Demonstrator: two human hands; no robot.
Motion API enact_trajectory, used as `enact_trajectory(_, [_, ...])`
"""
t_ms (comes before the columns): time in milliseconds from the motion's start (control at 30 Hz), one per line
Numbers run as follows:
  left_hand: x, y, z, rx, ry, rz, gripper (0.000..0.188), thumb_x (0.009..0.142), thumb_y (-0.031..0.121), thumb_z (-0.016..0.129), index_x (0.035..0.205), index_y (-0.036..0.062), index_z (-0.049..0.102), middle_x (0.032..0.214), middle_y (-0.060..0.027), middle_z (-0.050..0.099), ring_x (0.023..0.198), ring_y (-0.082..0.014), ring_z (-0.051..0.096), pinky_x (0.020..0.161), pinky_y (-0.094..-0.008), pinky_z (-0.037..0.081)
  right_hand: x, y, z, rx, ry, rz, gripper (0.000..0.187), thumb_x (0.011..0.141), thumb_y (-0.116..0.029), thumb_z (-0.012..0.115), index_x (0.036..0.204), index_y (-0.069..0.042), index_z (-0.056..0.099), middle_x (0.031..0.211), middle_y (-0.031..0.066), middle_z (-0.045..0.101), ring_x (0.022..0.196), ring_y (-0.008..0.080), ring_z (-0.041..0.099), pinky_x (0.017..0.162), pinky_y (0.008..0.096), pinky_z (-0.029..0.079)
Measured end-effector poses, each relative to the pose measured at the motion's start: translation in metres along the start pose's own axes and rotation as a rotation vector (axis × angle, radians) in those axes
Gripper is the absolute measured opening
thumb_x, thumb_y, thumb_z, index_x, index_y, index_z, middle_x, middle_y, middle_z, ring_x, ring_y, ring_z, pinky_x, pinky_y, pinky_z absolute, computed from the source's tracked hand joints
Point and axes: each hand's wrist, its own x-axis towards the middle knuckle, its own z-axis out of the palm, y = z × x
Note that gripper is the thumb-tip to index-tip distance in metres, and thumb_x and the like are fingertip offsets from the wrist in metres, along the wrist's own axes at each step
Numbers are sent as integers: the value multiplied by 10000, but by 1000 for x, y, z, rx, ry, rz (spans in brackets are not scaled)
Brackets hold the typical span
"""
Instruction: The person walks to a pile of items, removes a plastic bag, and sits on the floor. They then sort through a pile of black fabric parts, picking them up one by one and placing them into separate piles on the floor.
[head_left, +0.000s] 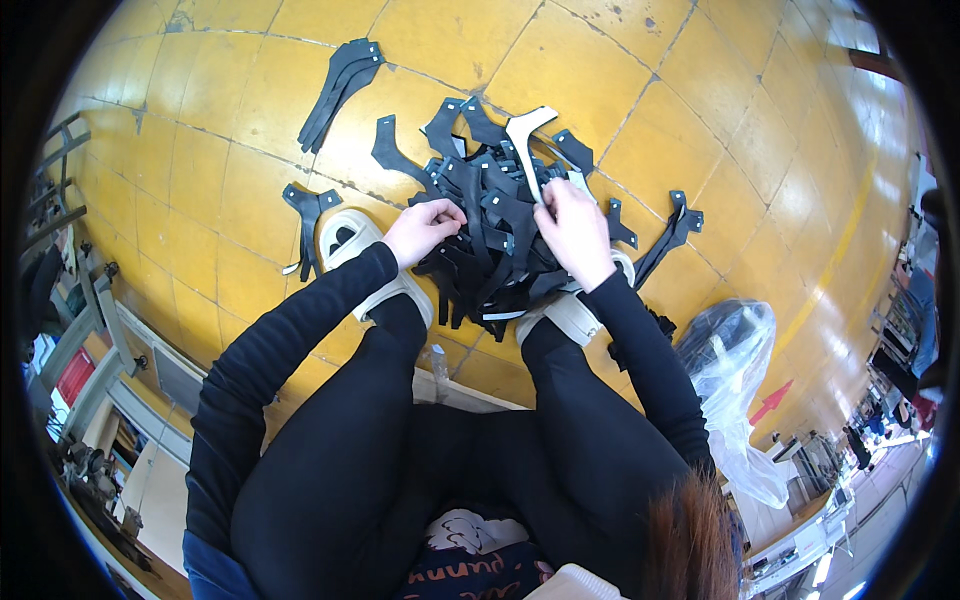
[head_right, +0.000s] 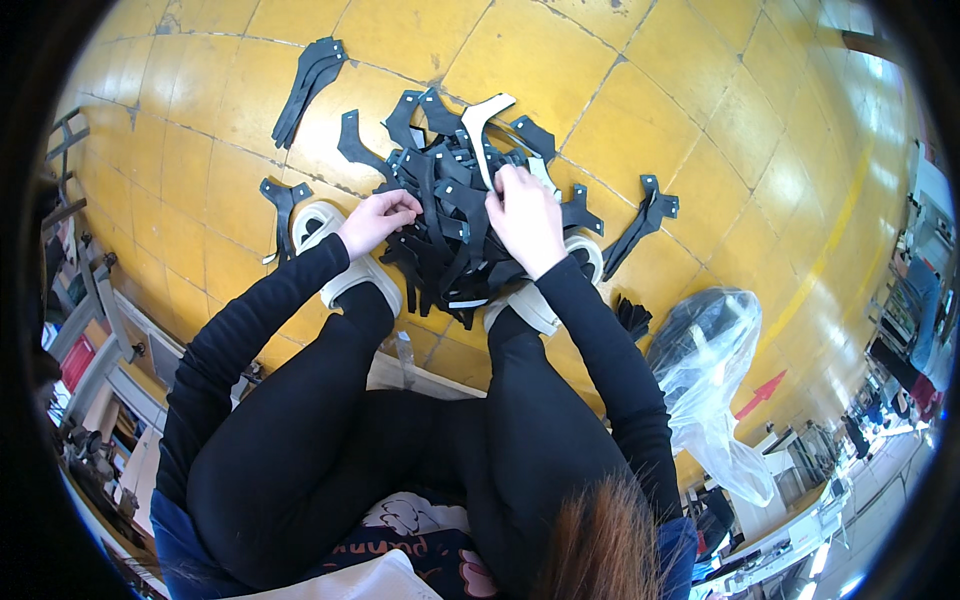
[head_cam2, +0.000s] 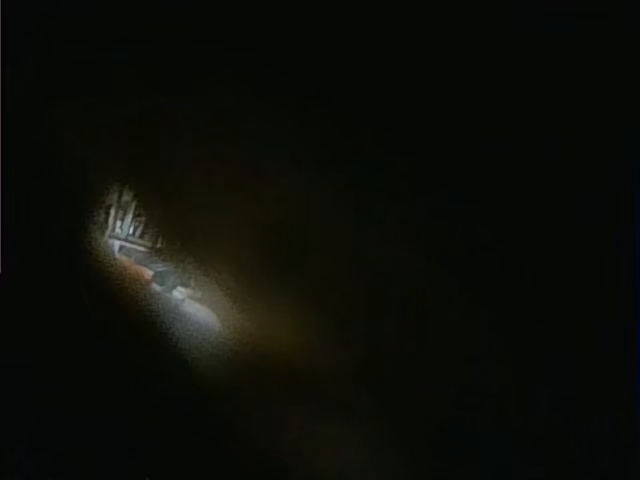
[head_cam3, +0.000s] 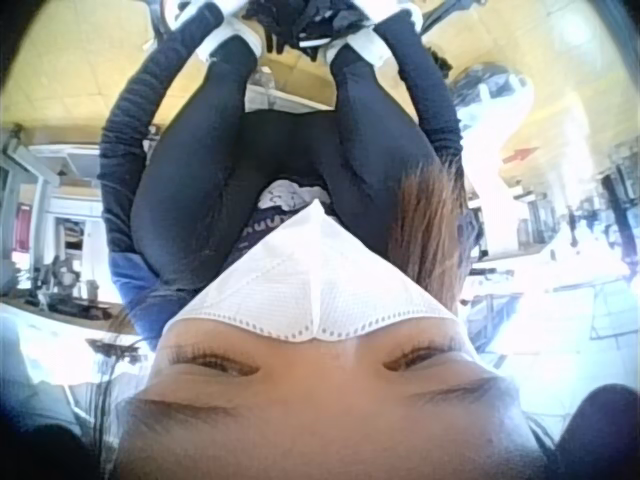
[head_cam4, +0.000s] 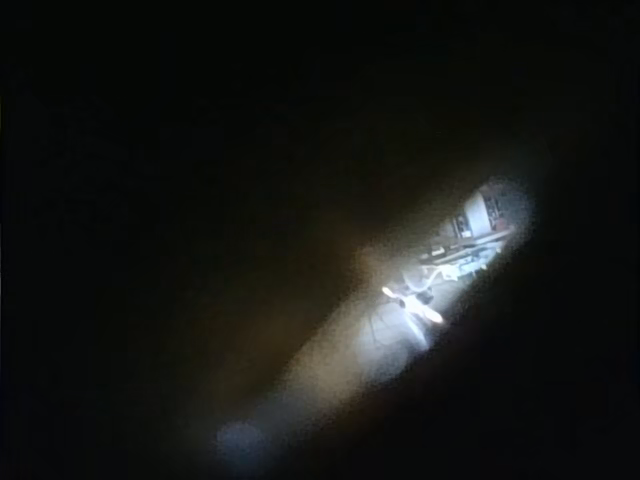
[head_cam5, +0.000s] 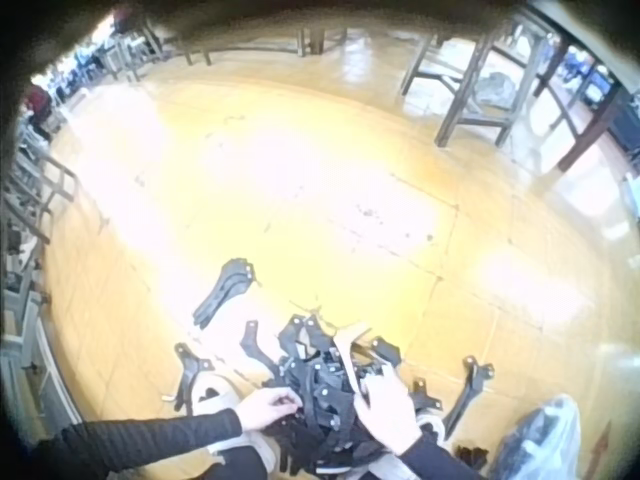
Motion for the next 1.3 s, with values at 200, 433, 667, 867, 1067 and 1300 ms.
enact_trajectory(200, [-6, -3, -7, 15, -23, -62, 138, 897, 122, 580, 1000, 43, 628, 815, 19, 600, 744, -56, 538, 694, -221, 451, -8, -23, -60, -26, 63, -285, 154, 645, -18, 579, 701, -50, 440, 689, 105, 430, 707, 291, 492, 656, 383, 398])
enact_trajectory(433, [-2, -11, 4, 9, 6, -16, 167, 866, 142, 593, 977, 31, 652, 786, -34, 651, 723, -100, 599, 690, -259, 482, -67, -21, -15, -201, -447, -529, 70, 661, -47, 603, 719, -67, 566, 803, 64, 500, 818, 235, 528, 726, 338, 412])
enact_trajectory(667, [-7, -15, 1, -61, 12, -24, 159, 866, 146, 594, 958, 32, 655, 778, -18, 642, 695, -89, 584, 669, -251, 480, -78, -7, -14, -228, -664, -243, 299, 766, -263, 700, 957, -52, 612, 950, 102, 568, 973, 265, 569, 840, 375, 449])
enact_trajectory(867, [-5, -11, 3, -105, 16, -27, 167, 870, 160, 608, 959, 27, 656, 777, -12, 635, 688, -80, 573, 659, -243, 476, -38, -1, -46, -108, -428, -171, 173, 831, -211, 630, 910, -61, 591, 812, 124, 591, 798, 321, 612, 725, 415, 495])
enact_trajectory(1067, [-8, -6, -1, -126, -36, -63, 139, 905, 147, 600, 991, 41, 624, 845, 30, 605, 746, -44, 534, 687, -209, 449, 11, 3, -52, 113, -270, 3, 135, 872, -178, 585, 939, -62, 602, 820, 125, 618, 757, 276, 627, 660, 382, 475])
enact_trajectory(1300, [-5, -2, 0, -96, -45, -30, 132, 898, 151, 613, 980, 49, 630, 835, 39, 609, 744, -34, 527, 687, -205, 441, 42, 36, -7, 293, -67, 38, 200, 861, -170, 617, 975, -13, 664, 856, 116, 583, 735, 254, 580, 694, 336, 458])
